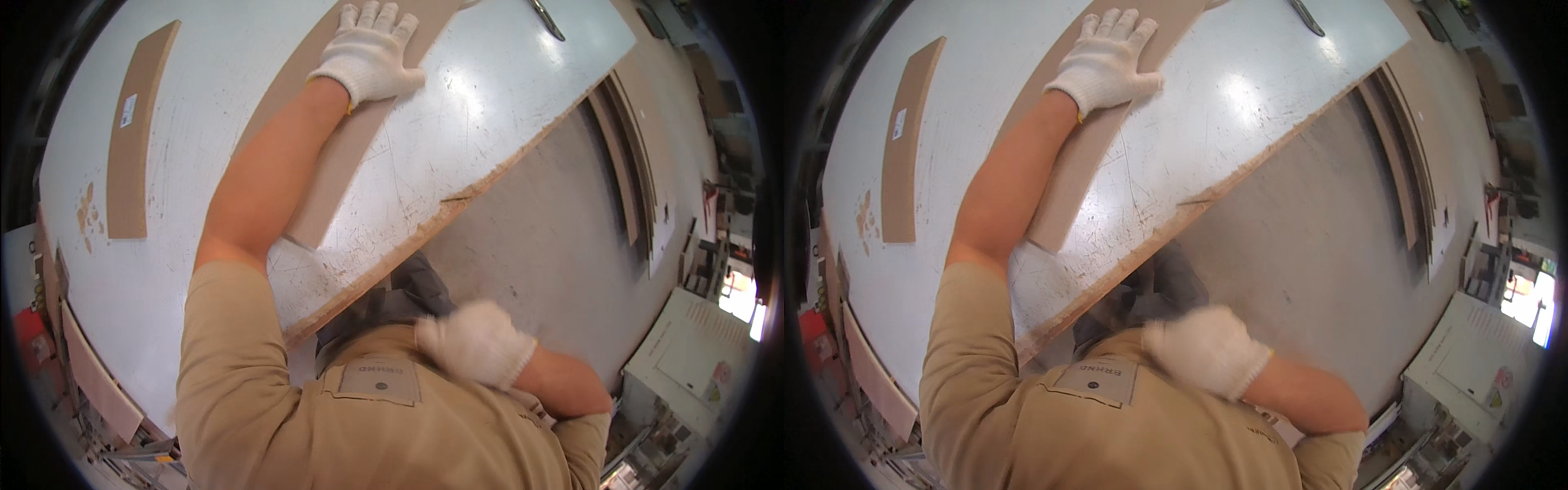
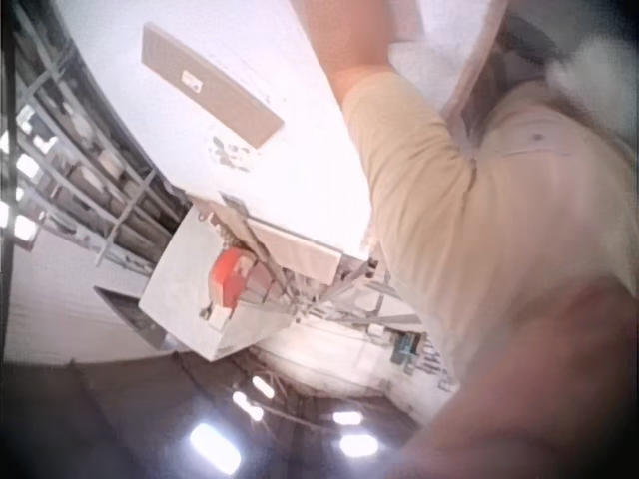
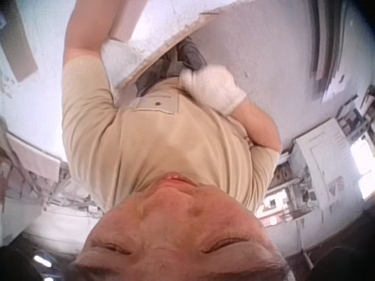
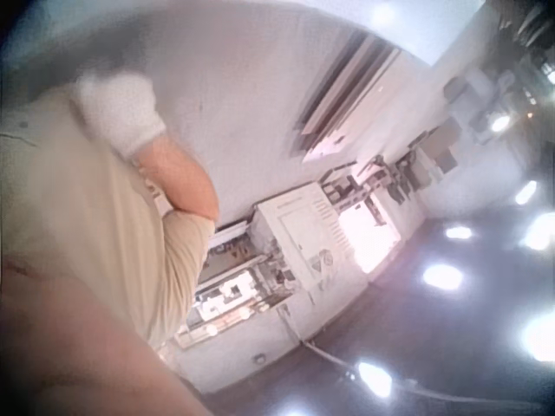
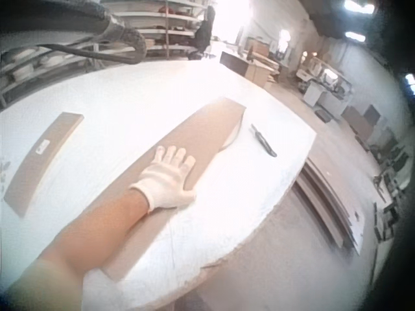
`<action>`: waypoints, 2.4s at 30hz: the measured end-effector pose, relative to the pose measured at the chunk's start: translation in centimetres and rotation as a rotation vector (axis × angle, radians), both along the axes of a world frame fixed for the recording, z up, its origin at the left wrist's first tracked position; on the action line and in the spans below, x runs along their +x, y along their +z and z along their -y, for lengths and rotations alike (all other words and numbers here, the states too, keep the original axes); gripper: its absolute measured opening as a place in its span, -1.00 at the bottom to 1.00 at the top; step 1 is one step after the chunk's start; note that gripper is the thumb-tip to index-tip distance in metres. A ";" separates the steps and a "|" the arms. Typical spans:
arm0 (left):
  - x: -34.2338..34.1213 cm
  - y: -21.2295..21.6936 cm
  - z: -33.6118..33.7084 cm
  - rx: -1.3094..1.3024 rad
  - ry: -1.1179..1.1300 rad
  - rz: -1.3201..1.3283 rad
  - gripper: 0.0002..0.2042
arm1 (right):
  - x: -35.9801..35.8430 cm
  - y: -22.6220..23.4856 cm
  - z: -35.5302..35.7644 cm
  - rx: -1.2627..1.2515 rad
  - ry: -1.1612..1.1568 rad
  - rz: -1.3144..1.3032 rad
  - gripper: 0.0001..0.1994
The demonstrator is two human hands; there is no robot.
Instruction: The person repeatedly picks up flat cardboard pieces from the floor and places them onto a white work table. The person handles the pieces one at a time, stacking them in a pile on the table surface.
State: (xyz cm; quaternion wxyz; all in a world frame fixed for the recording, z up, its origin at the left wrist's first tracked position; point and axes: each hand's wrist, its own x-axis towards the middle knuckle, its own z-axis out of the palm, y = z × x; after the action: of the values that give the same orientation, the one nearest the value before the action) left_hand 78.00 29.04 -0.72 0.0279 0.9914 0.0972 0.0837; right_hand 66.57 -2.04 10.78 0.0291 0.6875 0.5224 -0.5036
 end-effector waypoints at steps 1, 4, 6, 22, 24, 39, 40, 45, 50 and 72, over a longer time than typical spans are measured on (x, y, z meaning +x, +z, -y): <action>0.2 2.1 0.1 -0.037 -0.054 -0.072 -0.09 | -2.1 -1.0 3.0 0.005 0.007 -0.083 -0.81; -1.2 3.6 -0.3 -0.081 -0.067 -0.093 -0.11 | -2.7 3.6 7.0 -0.341 -0.076 -0.030 -0.82; -0.7 0.1 -1.3 -0.001 0.013 0.017 -0.10 | -2.2 5.9 11.3 -0.179 -0.154 0.138 -0.87; -11.7 7.0 1.2 -0.304 -0.151 -0.103 -0.42 | 25.5 -2.8 -12.5 0.325 -1.130 0.458 -0.41; -5.4 6.7 0.3 -0.389 -0.089 0.043 -0.49 | 27.5 -3.6 -14.4 0.276 -1.068 0.461 -0.43; 14.9 1.5 -3.2 -0.204 0.489 0.030 -0.24 | 49.9 3.4 -3.6 0.362 -0.639 0.932 -0.58; 14.9 1.7 -2.9 -0.267 0.461 0.025 -0.24 | 53.5 5.6 0.0 0.337 -0.689 0.885 -0.63; 16.7 1.2 -2.1 -0.283 0.430 0.087 -0.37 | 59.9 6.1 17.9 0.193 -0.901 1.014 -0.58; 13.2 -0.8 -2.1 -0.358 0.377 0.560 -0.45 | 64.2 9.3 9.0 0.399 -0.815 1.137 -0.52; -62.9 -3.6 -26.6 -1.127 1.099 1.508 -0.56 | -6.5 -7.8 -24.2 0.955 0.431 0.368 -0.41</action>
State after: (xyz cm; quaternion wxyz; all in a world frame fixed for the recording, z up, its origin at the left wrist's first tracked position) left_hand 15.15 55.65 -4.36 0.4896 0.3509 0.5094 0.6145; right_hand 60.03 22.12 2.98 -0.0928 0.5785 0.8078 -0.0649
